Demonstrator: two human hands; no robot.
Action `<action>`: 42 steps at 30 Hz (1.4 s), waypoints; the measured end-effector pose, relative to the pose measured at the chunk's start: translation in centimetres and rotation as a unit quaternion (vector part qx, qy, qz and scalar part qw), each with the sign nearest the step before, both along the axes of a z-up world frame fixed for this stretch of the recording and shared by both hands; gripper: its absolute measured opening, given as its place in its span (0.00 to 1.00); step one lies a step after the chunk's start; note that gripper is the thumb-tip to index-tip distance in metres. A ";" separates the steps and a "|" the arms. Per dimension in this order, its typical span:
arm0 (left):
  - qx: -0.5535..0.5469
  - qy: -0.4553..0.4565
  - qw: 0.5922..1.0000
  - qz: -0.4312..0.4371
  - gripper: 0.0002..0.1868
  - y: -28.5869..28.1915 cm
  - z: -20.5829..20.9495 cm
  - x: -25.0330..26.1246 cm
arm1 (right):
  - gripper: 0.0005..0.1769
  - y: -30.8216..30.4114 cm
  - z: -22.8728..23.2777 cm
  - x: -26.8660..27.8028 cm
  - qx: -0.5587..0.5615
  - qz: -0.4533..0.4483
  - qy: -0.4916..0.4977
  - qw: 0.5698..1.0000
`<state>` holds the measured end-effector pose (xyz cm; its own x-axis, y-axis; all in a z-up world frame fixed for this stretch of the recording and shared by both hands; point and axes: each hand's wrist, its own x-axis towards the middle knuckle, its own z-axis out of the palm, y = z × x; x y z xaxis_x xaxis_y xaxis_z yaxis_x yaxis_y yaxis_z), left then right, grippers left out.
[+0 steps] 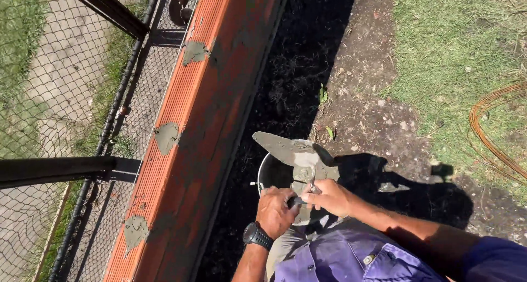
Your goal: The person scoops cement from a bucket using a trowel and applies it to the top of a red brick wall. The person repeatedly scoops and spreads the cement along the wall's surface.
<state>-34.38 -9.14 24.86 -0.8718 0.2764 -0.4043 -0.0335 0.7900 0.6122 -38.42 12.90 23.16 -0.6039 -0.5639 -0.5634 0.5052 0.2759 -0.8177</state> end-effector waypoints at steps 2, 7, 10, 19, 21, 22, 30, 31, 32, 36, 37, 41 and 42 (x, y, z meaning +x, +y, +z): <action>0.165 0.243 0.955 0.044 0.13 0.9 3.6 -3.1 | 0.09 -0.2 2.7 -2.1 0.145 0.007 0.034 0.989; 0.187 -0.050 0.913 0.360 0.29 0.7 -3.5 -7.4 | 0.11 3.2 5.9 -9.0 0.162 -0.075 0.089 0.980; 0.276 -0.335 0.774 0.460 0.40 4.3 -4.7 -10.1 | 0.14 4.8 7.1 -12.7 0.193 -0.108 0.093 0.971; 0.520 -0.503 0.606 0.331 0.61 7.9 -10.6 -24.1 | 0.13 3.0 8.0 -21.7 0.299 -0.128 0.075 0.943; 0.496 -0.538 0.587 0.347 0.51 9.2 -14.4 -25.3 | 0.12 2.8 8.7 -22.7 0.303 -0.111 0.073 0.944; 0.484 -0.535 0.597 0.351 0.45 9.1 -15.8 -26.8 | 0.12 2.7 8.8 -23.8 0.312 -0.106 0.082 0.941; 0.234 -0.215 0.929 0.188 0.18 10.5 -20.7 -33.6 | 0.15 6.5 4.5 -27.8 0.279 -0.065 0.039 0.957; 0.212 -0.264 0.910 0.240 0.18 10.4 -15.0 -35.1 | 0.14 7.8 2.2 -28.2 0.255 -0.070 0.037 0.964; 0.196 -0.310 0.888 0.279 0.22 11.1 -9.0 -36.8 | 0.14 9.9 0.1 -28.9 0.238 -0.086 0.038 0.967; 0.217 -0.304 0.859 0.351 0.28 13.1 -12.0 -40.6 | 0.16 15.0 1.5 -35.3 0.272 -0.038 0.058 0.960; 0.188 -0.282 0.877 0.341 0.19 13.1 -9.9 -42.2 | 0.18 16.7 1.9 -37.2 0.373 0.021 0.071 0.925; 0.067 -0.224 0.900 0.368 0.11 14.8 -6.6 -47.8 | 0.18 24.8 3.4 -45.5 0.406 0.065 0.137 0.901; 0.055 -0.222 0.897 0.377 0.11 14.9 -6.2 -48.3 | 0.18 26.7 2.4 -47.8 0.393 0.071 0.136 0.907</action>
